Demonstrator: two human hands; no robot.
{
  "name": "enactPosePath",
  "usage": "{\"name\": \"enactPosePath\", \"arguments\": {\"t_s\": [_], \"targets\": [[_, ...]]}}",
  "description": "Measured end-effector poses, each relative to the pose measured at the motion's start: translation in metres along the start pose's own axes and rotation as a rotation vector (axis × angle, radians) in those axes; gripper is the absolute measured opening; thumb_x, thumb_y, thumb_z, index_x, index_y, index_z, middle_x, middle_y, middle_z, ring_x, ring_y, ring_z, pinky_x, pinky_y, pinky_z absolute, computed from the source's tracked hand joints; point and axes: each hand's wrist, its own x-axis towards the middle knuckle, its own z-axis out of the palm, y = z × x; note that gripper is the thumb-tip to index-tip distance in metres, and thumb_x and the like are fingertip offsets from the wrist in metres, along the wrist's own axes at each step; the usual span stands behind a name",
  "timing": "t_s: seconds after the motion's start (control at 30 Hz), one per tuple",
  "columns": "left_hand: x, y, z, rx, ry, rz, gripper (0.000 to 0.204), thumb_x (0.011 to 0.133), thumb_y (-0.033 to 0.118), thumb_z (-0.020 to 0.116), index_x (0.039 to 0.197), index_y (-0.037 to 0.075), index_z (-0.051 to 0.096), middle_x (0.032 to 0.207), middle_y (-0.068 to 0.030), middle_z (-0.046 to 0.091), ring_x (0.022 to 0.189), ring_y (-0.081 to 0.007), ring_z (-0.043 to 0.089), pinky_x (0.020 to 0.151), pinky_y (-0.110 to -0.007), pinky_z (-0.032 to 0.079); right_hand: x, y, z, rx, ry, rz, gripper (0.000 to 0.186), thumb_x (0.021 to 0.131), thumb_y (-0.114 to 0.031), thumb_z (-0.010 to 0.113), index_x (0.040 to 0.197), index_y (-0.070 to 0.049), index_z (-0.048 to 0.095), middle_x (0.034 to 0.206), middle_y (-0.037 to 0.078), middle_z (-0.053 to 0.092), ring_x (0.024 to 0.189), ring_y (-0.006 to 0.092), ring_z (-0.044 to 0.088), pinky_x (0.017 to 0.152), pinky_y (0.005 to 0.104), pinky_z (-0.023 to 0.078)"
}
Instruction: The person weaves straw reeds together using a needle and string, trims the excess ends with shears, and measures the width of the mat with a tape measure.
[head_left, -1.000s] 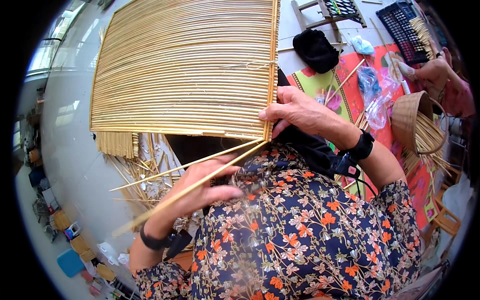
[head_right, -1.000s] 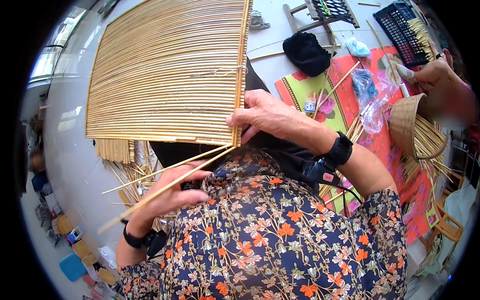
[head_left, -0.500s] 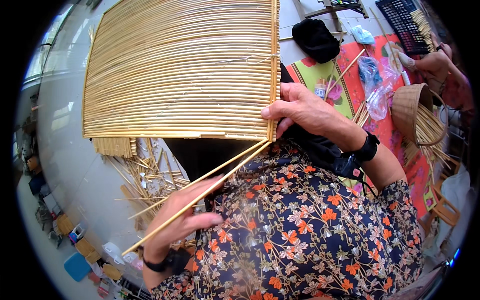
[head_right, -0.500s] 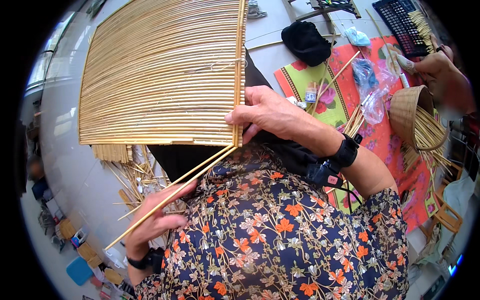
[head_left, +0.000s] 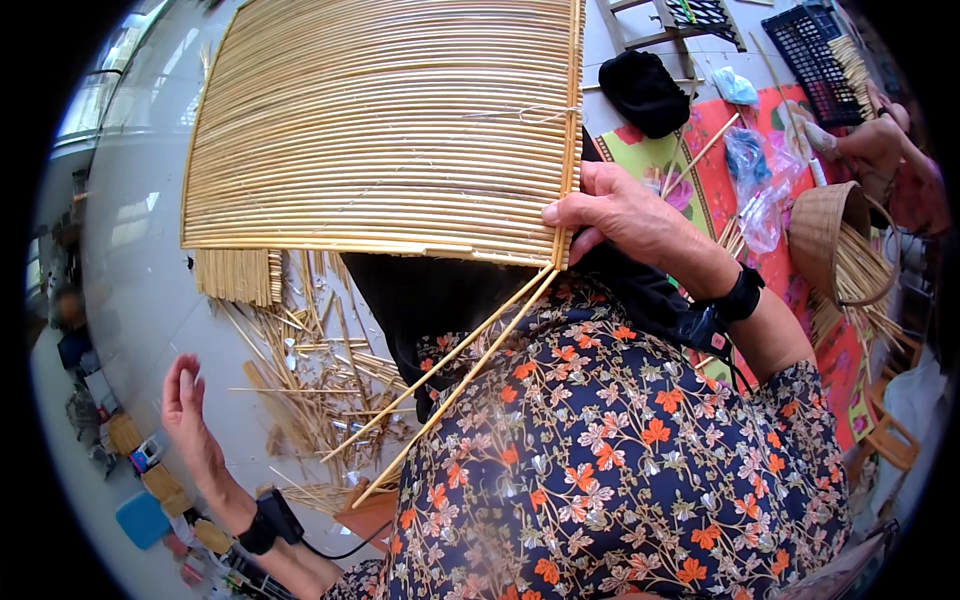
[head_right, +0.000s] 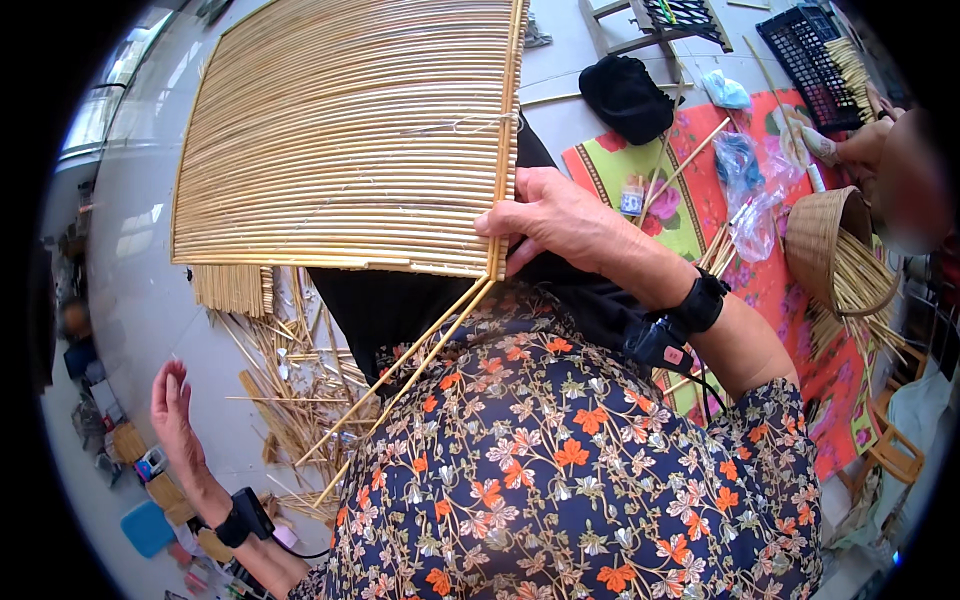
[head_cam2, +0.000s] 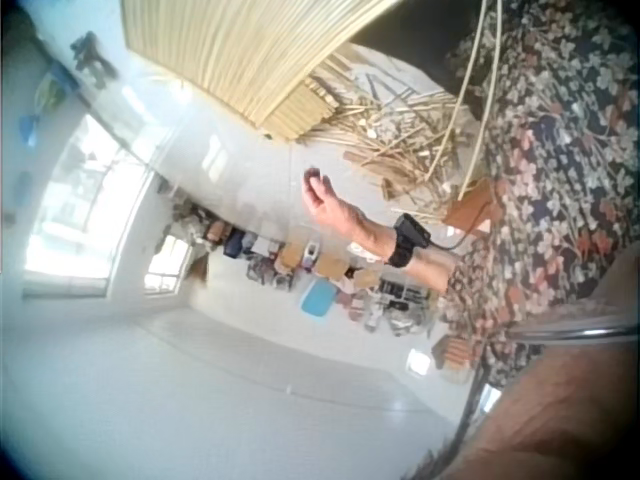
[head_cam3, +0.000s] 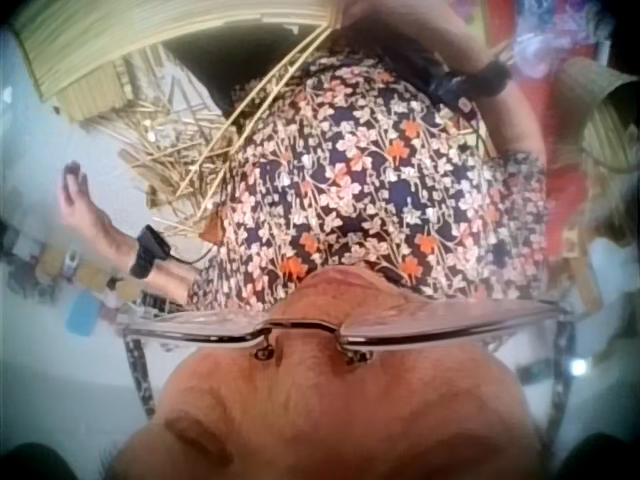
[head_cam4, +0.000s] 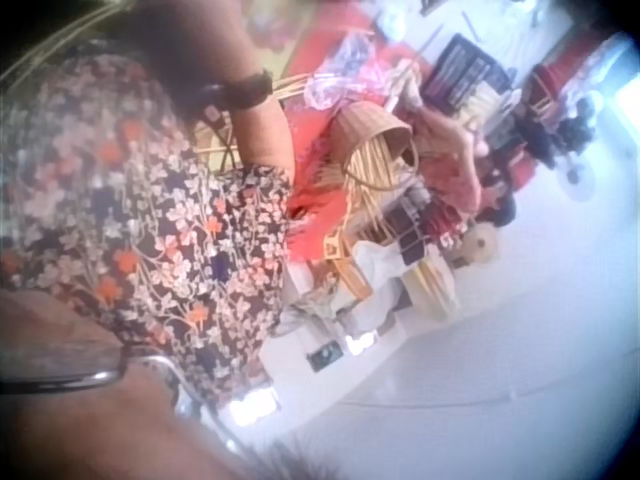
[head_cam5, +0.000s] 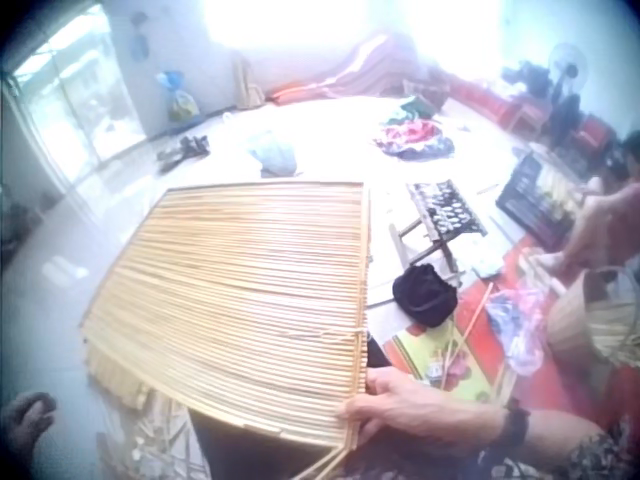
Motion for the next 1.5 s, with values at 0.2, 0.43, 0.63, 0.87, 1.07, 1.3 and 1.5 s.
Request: {"name": "enactPosePath", "arguments": {"t_s": [0.2, 0.43, 0.63, 0.87, 1.07, 1.3, 1.5], "targets": [[-0.087, 0.127, 0.2, 0.118, -0.938, 0.419, 0.036, 0.098, 0.015, 0.073, 0.129, -0.003, 0.069, 0.118, -0.019, 0.074, 0.112, -0.0217, 0.07, 0.096, -0.034, 0.055, 0.005, 0.001, 0.003, -0.018, -0.006, 0.009, 0.044, 0.097, -0.021, 0.071, 0.132, 0.004, 0.064, 0.114, 0.013, 0.075, 0.095, 0.0205, 0.077, 0.074, 0.0328, 0.068], [-0.078, 0.135, 0.274, 0.126, -1.156, 0.091, 0.035, 0.098, 0.012, 0.076, 0.127, -0.004, 0.068, 0.102, -0.0055, 0.076, 0.09, -0.0079, 0.068, 0.08, -0.027, 0.056, 0.006, -0.001, 0.008, -0.012, 0.022, 0.001, 0.044, 0.097, -0.02, 0.069, 0.134, 0.004, 0.063, 0.114, 0.013, 0.074, 0.096, 0.02, 0.076, 0.075, 0.0328, 0.067], [-0.073, 0.146, 0.27, 0.35, -0.754, 0.907, 0.012, 0.089, 0.008, 0.073, 0.099, 0.006, 0.068, 0.092, -0.0068, 0.065, 0.077, -0.0309, 0.069, 0.068, -0.042, 0.056, 0.001, -0.005, 0.009, 0.002, -0.019, -0.003, 0.043, 0.099, -0.021, 0.069, 0.133, 0.005, 0.063, 0.114, 0.012, 0.074, 0.096, 0.0195, 0.076, 0.075, 0.0327, 0.067], [-0.053, 0.149, 0.274, 0.339, -0.5, 1.418, 0.017, 0.08, 0.008, 0.072, 0.097, 0.01, 0.072, 0.095, -0.003, 0.064, 0.095, -0.024, 0.068, 0.079, -0.038, 0.055, -0.003, -0.012, 0.01, 0.031, -0.071, -0.024, 0.041, 0.1, -0.021, 0.07, 0.132, 0.004, 0.064, 0.112, 0.011, 0.075, 0.093, 0.0181, 0.076, 0.074, 0.0318, 0.067], [-0.043, 0.138, 0.288, 0.188, -0.604, 1.364, 0.03, 0.072, 0.002, 0.082, 0.1, 0.012, 0.077, 0.095, -0.0027, 0.067, 0.095, -0.0258, 0.067, 0.08, -0.039, 0.057, -0.012, -0.008, 0.007, 0.054, -0.037, -0.09, 0.05, 0.099, -0.021, 0.072, 0.14, 0.003, 0.056, 0.12, 0.012, 0.073, 0.103, 0.0175, 0.074, 0.084, 0.0329, 0.065], [-0.046, 0.149, 0.311, 0.082, -0.562, 1.296, 0.028, 0.073, 0.002, 0.085, 0.1, 0.011, 0.079, 0.093, -0.0034, 0.067, 0.088, -0.0253, 0.065, 0.075, -0.038, 0.055, -0.047, 0.028, 0.004, 0.299, -0.006, -0.327, 0.088, 0.089, 0.006, 0.078, 0.16, 0.001, 0.027, 0.142, 0.017, 0.058, 0.13, 0.022, 0.061, 0.105, 0.0372, 0.057], [-0.065, 0.168, 0.332, 0.097, -0.525, 1.258, 0.025, 0.076, 0.002, 0.084, 0.099, 0.009, 0.079, 0.091, -0.0046, 0.067, 0.087, -0.026, 0.065, 0.073, -0.037, 0.054, -0.052, 0.036, -0.003, 0.19, 0.173, -0.472, 0.078, 0.093, 0.008, 0.073, 0.16, 0.005, 0.033, 0.148, 0.015, 0.056, 0.133, 0.0202, 0.059, 0.113, 0.0357, 0.051]]}}
